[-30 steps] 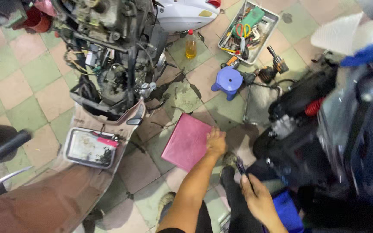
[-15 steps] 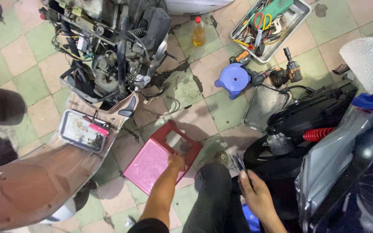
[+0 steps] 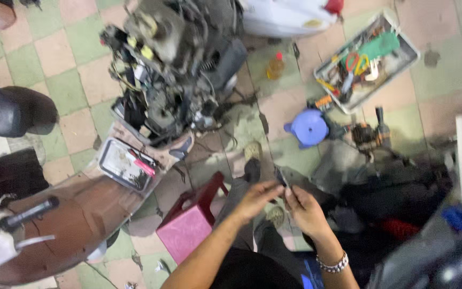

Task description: The person repairs the electrical wiring on a scooter by stripping wire ends with pliers, joining wires by hand, and securing them with electrical tape and zip ties.

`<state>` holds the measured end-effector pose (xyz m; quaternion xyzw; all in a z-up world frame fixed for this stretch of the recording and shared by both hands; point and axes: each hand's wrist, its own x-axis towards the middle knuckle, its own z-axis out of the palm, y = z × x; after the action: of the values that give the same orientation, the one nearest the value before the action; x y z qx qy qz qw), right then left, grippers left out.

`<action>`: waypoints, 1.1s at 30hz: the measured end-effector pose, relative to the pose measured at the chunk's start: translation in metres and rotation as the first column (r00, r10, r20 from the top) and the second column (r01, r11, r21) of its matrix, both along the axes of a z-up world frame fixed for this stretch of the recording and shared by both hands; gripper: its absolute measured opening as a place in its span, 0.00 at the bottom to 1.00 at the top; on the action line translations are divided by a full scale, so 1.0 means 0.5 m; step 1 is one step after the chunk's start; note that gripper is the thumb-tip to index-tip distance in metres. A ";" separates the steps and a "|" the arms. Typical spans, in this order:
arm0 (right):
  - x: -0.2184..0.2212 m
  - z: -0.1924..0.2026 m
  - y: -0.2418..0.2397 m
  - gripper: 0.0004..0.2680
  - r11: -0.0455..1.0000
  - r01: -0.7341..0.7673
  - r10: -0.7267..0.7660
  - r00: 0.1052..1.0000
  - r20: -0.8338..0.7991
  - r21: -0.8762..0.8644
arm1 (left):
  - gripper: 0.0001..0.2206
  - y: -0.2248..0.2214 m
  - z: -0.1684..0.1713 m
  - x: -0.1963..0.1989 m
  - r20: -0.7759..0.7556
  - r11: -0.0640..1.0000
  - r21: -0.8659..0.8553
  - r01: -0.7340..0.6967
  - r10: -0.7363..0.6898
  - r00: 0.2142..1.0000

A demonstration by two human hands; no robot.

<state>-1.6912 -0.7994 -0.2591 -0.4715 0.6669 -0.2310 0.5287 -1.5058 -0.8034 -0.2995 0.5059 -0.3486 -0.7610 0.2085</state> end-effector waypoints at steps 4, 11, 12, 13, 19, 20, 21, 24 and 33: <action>0.023 -0.011 -0.119 0.10 0.955 -0.098 0.000 0.945 0.328 0.282 | 0.22 -0.123 0.010 -0.003 0.106 0.990 0.131 -0.046 0.033 0.994; 0.061 0.044 -0.348 0.11 0.827 -0.437 0.312 0.880 0.358 0.353 | 0.20 -0.245 0.009 0.029 -0.001 0.914 0.126 -0.385 0.388 0.922; 0.070 0.046 -0.379 0.11 0.823 -0.446 0.321 0.877 0.358 0.352 | 0.21 -0.260 0.006 0.037 0.082 0.909 0.056 -0.413 0.408 0.909; 0.077 0.043 -0.410 0.12 0.774 -0.526 0.433 0.846 0.311 0.353 | 0.21 -0.279 0.001 0.040 0.082 0.905 0.054 -0.422 0.417 0.905; 0.040 -0.204 -0.555 0.17 0.496 -0.778 0.773 0.598 0.211 0.386 | 0.17 -0.381 -0.067 0.063 0.389 0.785 -0.064 -0.616 0.588 0.709; 0.028 -0.303 -0.589 0.18 0.506 -0.830 0.786 0.555 0.271 0.233 | 0.13 -0.399 -0.102 0.066 0.475 0.773 -0.244 -0.586 0.622 0.623; 0.018 -0.411 -0.615 0.18 0.464 -0.854 0.808 0.517 0.281 0.236 | 0.11 -0.417 -0.150 0.068 0.547 0.753 -0.409 -0.516 0.654 0.523; 0.019 -0.757 -0.666 0.15 0.518 -0.770 0.800 0.590 0.108 0.372 | 0.11 -0.462 -0.366 0.099 0.642 0.778 -0.566 -0.272 0.623 0.447; -0.073 -1.401 -0.651 0.19 -0.283 -0.719 0.938 -0.345 0.028 0.634 | 0.13 -0.449 -0.978 0.184 0.679 0.975 -0.221 -0.014 0.165 0.716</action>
<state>-1.7278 -1.1250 -0.9597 -0.7234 0.1807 0.5485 0.3784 -1.4137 -1.0278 -0.7884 0.7463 -0.4510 -0.4662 0.1494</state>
